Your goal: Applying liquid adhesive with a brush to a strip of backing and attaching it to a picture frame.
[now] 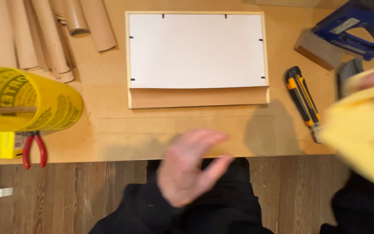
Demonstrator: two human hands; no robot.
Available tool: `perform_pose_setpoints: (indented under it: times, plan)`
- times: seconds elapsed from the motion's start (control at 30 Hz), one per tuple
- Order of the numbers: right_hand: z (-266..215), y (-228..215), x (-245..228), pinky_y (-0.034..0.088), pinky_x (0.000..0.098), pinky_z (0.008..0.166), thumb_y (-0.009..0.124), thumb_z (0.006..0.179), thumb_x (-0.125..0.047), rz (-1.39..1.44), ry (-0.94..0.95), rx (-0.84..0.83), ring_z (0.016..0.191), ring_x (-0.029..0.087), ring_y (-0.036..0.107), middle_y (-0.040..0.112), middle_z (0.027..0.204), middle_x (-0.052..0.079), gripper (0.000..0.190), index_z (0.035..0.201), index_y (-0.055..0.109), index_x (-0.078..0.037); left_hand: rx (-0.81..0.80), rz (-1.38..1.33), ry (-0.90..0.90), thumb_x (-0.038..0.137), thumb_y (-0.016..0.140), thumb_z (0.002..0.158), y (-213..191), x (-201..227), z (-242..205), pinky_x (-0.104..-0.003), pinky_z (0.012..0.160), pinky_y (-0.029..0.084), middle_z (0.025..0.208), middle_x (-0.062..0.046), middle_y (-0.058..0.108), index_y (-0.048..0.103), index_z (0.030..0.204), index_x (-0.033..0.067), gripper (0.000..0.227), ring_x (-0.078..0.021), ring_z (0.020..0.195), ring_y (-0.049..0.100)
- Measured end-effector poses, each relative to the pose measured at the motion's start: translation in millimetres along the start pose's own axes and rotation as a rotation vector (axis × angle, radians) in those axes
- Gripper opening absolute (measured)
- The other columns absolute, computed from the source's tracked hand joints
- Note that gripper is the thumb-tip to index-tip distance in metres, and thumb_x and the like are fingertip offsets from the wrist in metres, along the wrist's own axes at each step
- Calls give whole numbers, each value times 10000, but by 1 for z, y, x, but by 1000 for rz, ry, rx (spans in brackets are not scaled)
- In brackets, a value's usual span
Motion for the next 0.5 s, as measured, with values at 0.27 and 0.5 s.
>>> perform_pose_setpoints:
  times: [0.27, 0.5]
  plan:
    - [-77, 91, 37, 535, 253, 769, 558, 1032, -56, 236, 265, 3, 947, 131, 645, 686, 1129, 75, 226, 1243, 634, -23, -178, -604, -193, 211, 736, 975, 101, 46, -6, -386, 1041, 573, 1279, -160, 624, 513, 1401, 11, 521, -305, 1209, 673]
    - [-78, 92, 24, 556, 247, 838, 624, 947, 6, -106, 6, 41, 986, 133, 670, 697, 1150, 66, 215, 1150, 689, -21, -136, -713, -186, 194, 722, 865, 79, 45, -2, -419, 1016, 540, 1375, -234, 555, 436, 1453, -31, 692, -364, 1235, 624]
Point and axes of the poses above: each hand's wrist, its own z-axis towards the middle knuckle, its own y-axis out of the palm, x = y × z, the point moved 2 cm from there along z, towards the middle knuckle
